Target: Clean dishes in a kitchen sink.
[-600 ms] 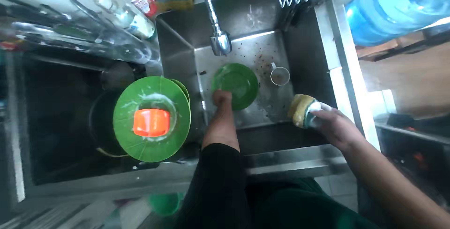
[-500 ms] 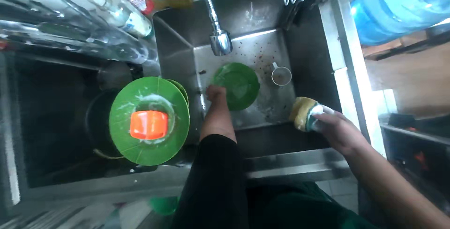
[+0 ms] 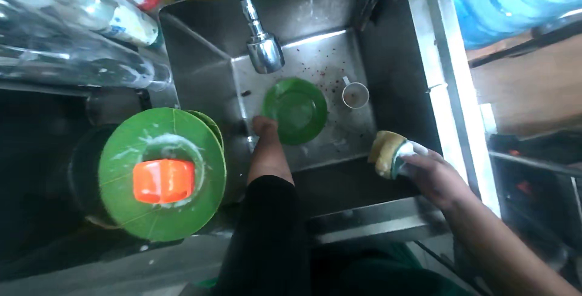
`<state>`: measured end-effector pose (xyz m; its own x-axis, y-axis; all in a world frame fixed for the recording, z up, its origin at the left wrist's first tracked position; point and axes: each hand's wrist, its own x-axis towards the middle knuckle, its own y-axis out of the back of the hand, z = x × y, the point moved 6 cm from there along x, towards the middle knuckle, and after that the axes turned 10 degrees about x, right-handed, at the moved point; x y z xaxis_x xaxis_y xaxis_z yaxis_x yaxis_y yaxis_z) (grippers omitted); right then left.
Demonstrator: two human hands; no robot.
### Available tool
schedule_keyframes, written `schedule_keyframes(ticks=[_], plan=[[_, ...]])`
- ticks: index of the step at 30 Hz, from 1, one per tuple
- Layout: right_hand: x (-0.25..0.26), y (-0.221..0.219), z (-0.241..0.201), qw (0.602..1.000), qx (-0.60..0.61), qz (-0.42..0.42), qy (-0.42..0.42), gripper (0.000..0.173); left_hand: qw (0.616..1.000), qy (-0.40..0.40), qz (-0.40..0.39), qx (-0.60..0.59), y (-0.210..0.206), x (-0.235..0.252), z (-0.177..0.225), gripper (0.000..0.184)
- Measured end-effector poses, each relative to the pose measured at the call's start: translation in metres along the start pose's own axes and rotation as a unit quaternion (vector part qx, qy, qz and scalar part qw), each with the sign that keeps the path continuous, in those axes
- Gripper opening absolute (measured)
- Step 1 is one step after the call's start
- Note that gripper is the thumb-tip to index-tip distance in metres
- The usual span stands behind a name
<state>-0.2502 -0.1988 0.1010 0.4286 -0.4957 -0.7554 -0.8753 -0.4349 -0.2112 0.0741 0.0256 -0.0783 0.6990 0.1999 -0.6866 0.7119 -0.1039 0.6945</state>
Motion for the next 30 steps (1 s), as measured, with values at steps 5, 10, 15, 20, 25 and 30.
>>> schedule_keyframes(ticks=[5,10,15,20,25,30], plan=[[0.0,-0.003,0.001,1.0,0.006,-0.008,-0.001,0.023,0.999,-0.006,-0.015,-0.05,-0.001,-0.005,0.006,0.063],[-0.003,-0.003,0.005,1.0,0.002,-0.013,0.0,0.021,0.995,-0.008,-0.033,-0.092,-0.009,-0.012,0.024,0.055],[-0.004,0.0,0.006,1.0,0.007,-0.006,-0.001,0.02,0.992,-0.009,-0.043,-0.12,-0.011,-0.014,0.039,0.057],[-0.005,0.002,0.004,1.0,0.001,-0.003,-0.003,0.022,0.988,-0.032,-0.061,-0.139,-0.014,-0.018,0.052,0.055],[-0.006,0.0,0.001,1.0,0.012,-0.006,-0.001,0.021,0.985,-0.027,-0.07,-0.157,-0.022,-0.021,0.067,0.059],[-0.004,0.002,0.0,1.0,0.021,-0.018,0.005,0.02,0.983,-0.034,-0.083,-0.161,-0.022,-0.024,0.071,0.059]])
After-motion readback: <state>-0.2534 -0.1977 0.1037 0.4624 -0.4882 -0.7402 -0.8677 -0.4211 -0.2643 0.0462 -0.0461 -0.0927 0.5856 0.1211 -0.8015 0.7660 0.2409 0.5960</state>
